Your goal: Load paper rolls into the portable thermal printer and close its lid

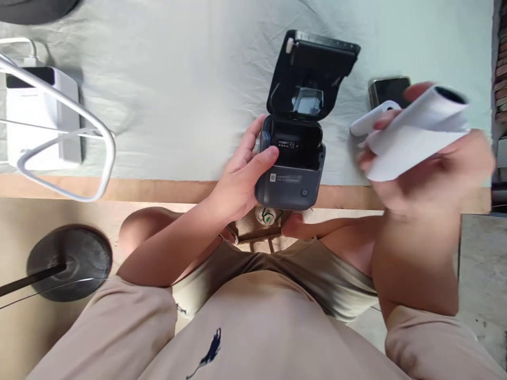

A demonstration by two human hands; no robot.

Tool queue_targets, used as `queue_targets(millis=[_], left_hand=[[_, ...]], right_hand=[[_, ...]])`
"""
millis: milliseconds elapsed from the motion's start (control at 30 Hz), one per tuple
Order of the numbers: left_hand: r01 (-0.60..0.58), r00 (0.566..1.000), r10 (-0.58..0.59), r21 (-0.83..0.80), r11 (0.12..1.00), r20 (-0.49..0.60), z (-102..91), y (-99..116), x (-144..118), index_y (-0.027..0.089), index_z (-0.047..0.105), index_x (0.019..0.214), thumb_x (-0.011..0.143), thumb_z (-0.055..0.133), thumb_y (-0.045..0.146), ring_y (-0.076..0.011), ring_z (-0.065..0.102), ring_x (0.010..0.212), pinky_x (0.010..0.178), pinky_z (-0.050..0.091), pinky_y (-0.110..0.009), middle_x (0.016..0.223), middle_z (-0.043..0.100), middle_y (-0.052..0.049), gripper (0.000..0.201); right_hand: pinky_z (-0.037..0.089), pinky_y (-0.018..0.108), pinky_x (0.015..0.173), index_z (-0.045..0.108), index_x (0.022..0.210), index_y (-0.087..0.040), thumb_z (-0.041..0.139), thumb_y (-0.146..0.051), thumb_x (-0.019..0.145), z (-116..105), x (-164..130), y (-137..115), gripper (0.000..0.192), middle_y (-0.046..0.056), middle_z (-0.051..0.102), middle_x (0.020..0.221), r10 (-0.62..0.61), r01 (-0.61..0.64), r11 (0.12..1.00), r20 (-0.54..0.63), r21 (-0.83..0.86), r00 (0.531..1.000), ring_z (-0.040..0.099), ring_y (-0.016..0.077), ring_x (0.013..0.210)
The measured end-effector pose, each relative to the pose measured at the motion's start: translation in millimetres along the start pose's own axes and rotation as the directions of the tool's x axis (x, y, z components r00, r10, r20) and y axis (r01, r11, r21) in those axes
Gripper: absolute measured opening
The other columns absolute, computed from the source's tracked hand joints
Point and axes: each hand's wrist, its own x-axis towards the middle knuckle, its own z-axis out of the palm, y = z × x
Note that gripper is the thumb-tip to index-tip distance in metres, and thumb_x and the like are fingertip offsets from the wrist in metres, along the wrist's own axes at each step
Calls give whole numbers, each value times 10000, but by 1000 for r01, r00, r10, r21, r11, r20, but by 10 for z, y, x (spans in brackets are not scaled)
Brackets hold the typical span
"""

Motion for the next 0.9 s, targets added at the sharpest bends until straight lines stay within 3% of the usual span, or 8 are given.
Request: queue_targets(millis=[100, 167, 333, 500, 600, 700, 767, 900], left_hand=[[-14, 1000, 14, -30, 999, -4, 16, 26, 44, 416, 415, 1889, 1120, 784, 474, -406, 652, 1734, 1369, 663, -533, 1698, 779, -19, 855], [-23, 1000, 23, -43, 999, -9, 40, 38, 47, 407, 428, 1882, 1131, 763, 443, -389, 647, 1741, 1373, 659, -512, 1694, 784, -13, 823], [-20, 999, 19, -43, 999, -36, 76, 53, 22, 347, 448, 1863, 1108, 784, 403, -388, 619, 1765, 1396, 636, -505, 1728, 759, -49, 828], [-9, 997, 6, -35, 999, -79, 114, 88, 9, 297, 434, 1845, 1142, 724, 346, -369, 671, 1720, 1390, 649, -544, 1673, 786, -59, 763], [-4, 994, -2, -48, 999, -112, 146, 111, 8, 282, 463, 1817, 1152, 681, 268, -355, 689, 1700, 1388, 644, -570, 1637, 800, -40, 700], [-13, 993, 9, -40, 999, -121, 156, 121, 3, 245, 480, 1806, 1139, 689, 250, -384, 653, 1729, 1395, 623, -610, 1653, 784, -69, 699], [-12, 994, 9, -23, 1000, -113, 151, 126, -8, 280, 516, 1782, 1138, 708, 272, -379, 616, 1764, 1409, 619, -586, 1702, 758, -54, 672], [-9, 993, 11, 15, 1000, -117, 149, 143, -41, 337, 588, 1710, 1137, 754, 317, -344, 540, 1829, 1411, 629, -476, 1791, 709, -13, 597]], right_hand=[[520, 389, 528, 698, 1224, -347, 889, -718, 833, -27, 65, 382, 572, 25, 732, 1001, -1, -4, 998, 67, 66, 998, 641, 210, 679], [614, 386, 619, 689, 1212, -353, 976, -604, 866, -11, 9, 493, 515, -3, 722, 1009, -59, 56, 998, 77, 42, 995, 670, 183, 714], [707, 447, 928, 692, 1414, -395, 926, -551, 994, -24, -182, 521, 505, 40, 764, 1279, -356, 373, 880, 113, -293, 928, 794, 239, 1057], [692, 485, 998, 679, 1561, -336, 812, -584, 1073, -90, -212, 503, 563, 66, 825, 1248, -320, 418, 722, 269, -551, 908, 794, 268, 1033], [665, 504, 1021, 700, 1556, -346, 734, -554, 1123, -142, -179, 362, 482, 75, 819, 1285, -517, 520, 628, 190, -579, 835, 809, 301, 1148], [632, 517, 1041, 711, 1527, -353, 719, -479, 1159, -263, -75, 304, 389, 97, 740, 1401, -621, 435, 508, 34, -744, 783, 763, 346, 1327], [655, 533, 1031, 671, 1562, -338, 749, -450, 1152, -347, 29, 392, 433, 131, 727, 1452, -568, 350, 424, 56, -835, 821, 746, 358, 1330], [663, 551, 1002, 684, 1453, -345, 775, -371, 1124, -403, 201, 624, 342, 104, 826, 1258, -436, 196, 274, 60, -942, 898, 769, 342, 1162]])
